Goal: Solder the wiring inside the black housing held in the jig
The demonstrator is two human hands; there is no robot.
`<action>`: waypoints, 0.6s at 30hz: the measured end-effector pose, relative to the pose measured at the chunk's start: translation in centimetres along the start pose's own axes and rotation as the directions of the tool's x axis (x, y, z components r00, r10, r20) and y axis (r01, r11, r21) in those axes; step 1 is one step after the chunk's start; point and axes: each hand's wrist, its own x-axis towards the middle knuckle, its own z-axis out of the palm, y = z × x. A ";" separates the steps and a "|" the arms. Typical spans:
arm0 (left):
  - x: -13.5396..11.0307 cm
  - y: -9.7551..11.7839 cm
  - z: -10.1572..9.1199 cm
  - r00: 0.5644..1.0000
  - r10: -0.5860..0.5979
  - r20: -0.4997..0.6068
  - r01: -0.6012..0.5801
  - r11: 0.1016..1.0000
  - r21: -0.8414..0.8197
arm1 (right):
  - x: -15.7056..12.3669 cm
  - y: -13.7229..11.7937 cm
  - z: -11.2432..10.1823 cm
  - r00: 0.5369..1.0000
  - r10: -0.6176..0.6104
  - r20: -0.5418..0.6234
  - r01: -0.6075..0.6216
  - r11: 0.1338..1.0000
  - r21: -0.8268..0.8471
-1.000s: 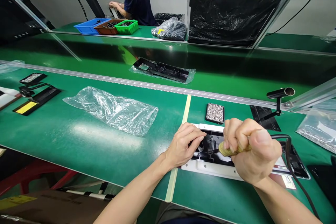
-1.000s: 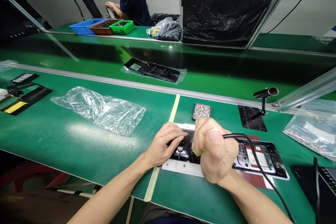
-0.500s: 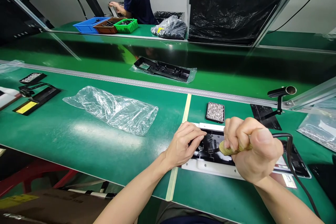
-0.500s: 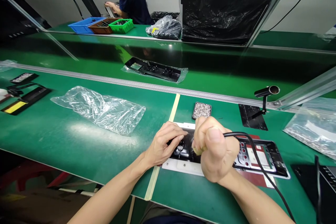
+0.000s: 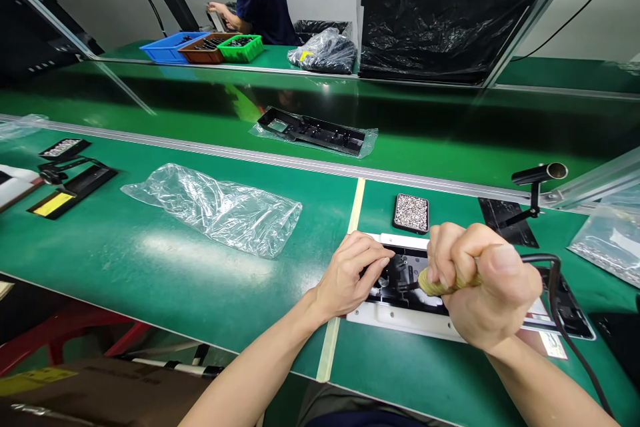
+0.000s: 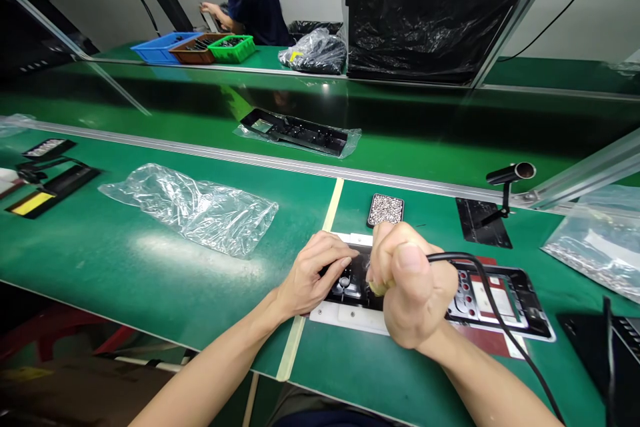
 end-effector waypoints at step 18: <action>0.0 0.0 0.3 1.000 0.016 -0.012 -0.016 1.000 0.009 | 0.0 -0.1 0.0 1.000 0.027 -0.013 -0.027 0.999 0.021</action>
